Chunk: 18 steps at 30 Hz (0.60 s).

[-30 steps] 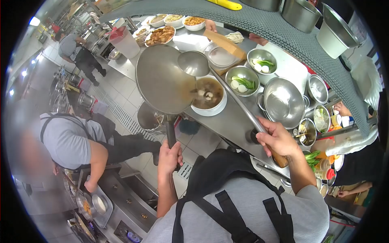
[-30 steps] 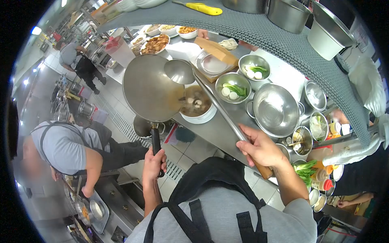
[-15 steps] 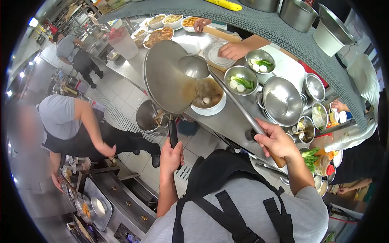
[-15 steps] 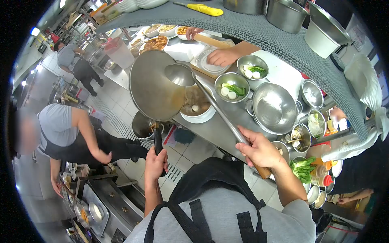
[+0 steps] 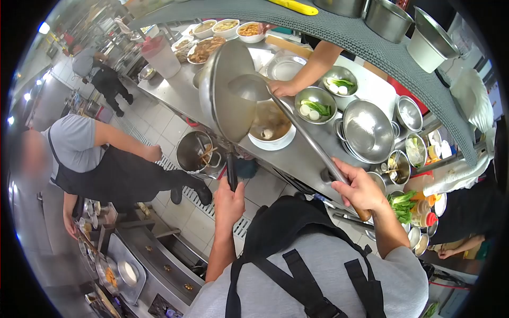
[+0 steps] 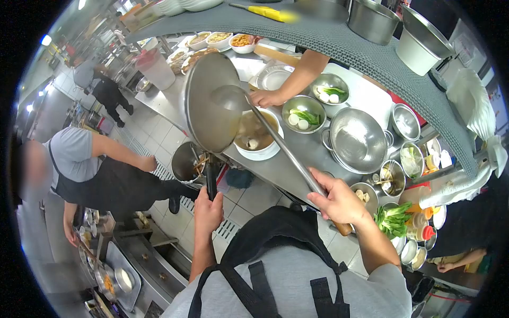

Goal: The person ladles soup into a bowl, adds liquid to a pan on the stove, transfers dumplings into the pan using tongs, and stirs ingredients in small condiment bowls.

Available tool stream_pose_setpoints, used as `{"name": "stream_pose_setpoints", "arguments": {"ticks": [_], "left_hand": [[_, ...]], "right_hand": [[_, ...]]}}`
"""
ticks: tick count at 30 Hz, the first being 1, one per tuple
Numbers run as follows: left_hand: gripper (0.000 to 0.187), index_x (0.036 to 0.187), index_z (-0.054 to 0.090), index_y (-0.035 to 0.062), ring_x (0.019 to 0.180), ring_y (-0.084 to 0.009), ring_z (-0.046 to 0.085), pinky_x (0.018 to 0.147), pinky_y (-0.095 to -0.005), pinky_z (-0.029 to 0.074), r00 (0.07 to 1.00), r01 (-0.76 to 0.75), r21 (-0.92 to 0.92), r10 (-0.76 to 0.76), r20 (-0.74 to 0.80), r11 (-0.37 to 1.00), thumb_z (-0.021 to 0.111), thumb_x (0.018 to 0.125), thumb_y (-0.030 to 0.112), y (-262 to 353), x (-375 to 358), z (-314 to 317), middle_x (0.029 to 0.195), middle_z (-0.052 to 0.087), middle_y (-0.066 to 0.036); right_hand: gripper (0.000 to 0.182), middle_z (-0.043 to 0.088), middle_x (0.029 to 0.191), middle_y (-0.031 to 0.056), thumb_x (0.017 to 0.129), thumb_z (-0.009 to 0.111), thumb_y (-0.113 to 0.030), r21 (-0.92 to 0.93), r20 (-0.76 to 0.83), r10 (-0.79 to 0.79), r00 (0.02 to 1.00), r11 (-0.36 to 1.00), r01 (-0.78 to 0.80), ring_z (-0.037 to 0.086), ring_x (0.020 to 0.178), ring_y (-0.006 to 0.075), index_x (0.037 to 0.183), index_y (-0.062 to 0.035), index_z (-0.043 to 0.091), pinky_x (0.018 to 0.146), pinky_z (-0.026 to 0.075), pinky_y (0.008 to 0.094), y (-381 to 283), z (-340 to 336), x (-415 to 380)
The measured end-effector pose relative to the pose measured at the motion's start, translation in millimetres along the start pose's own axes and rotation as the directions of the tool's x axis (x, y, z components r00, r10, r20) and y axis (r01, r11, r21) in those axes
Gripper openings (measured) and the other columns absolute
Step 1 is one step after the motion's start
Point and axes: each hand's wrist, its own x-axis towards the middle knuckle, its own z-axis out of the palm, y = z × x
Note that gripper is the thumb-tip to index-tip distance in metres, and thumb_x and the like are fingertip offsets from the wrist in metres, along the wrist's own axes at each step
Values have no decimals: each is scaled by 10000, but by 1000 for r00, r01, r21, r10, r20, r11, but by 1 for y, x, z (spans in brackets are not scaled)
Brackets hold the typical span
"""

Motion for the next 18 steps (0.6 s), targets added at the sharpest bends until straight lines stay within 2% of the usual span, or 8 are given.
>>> {"name": "stream_pose_setpoints", "arguments": {"ticks": [2,4,7,9,11,13,15,18], "left_hand": [[208,895,471,-25,475,-289,573,465,-392,429,999,-35,61,37,-40,998,574,838,146,-3,0,3,544,546,-147],[234,910,487,-29,554,-357,573,549,-433,430,979,-175,120,186,-87,977,588,826,165,-7,1,5,611,567,-182],[241,913,492,-31,594,-382,562,592,-453,428,939,-307,55,311,-149,950,587,820,171,-18,5,13,664,574,-199],[270,911,468,-36,510,-326,545,533,-436,438,916,-350,57,355,-186,935,590,821,187,-27,6,18,641,545,-181],[252,922,440,-17,434,-207,515,429,-367,438,998,21,-342,0,62,940,565,848,190,-6,-6,3,595,510,-107],[190,917,423,48,420,-84,450,362,-262,398,969,102,-667,78,235,738,546,873,186,-20,-15,-1,592,456,-5],[150,904,399,75,415,-50,423,356,-223,387,961,149,-750,86,265,645,516,893,167,-24,-33,-9,586,423,28],[146,884,393,76,411,-45,398,353,-224,385,964,147,-807,98,245,571,498,900,177,-36,-70,-12,596,404,28]], "right_hand": [[581,556,736,11,854,550,-54,-47,-28,2,1000,999,-3,459,455,41,1383,-21,313,436,403,197,-2,7,0],[581,582,743,26,843,572,-72,-133,-87,-16,996,991,4,476,464,42,1372,-23,338,444,413,207,2,15,-1],[581,563,679,14,829,561,-50,-198,-104,-93,990,978,71,480,453,64,1369,-26,349,442,415,214,1,29,1],[600,526,643,4,808,560,-14,-189,-142,-79,987,981,51,462,442,67,1370,-25,349,437,403,219,10,40,7],[614,499,640,-3,787,569,5,-13,-108,-121,987,993,120,445,452,55,1363,-9,357,435,391,224,18,47,10],[610,497,670,-5,776,583,0,9,-86,-150,985,988,151,438,505,41,1349,16,373,460,381,211,16,54,10],[640,505,651,1,798,558,-36,-68,40,-291,956,954,293,437,466,46,1377,32,294,431,352,189,37,41,23],[666,525,752,-14,787,603,-29,-47,162,-262,951,961,273,458,563,33,1376,38,298,497,362,172,37,35,30]]}}
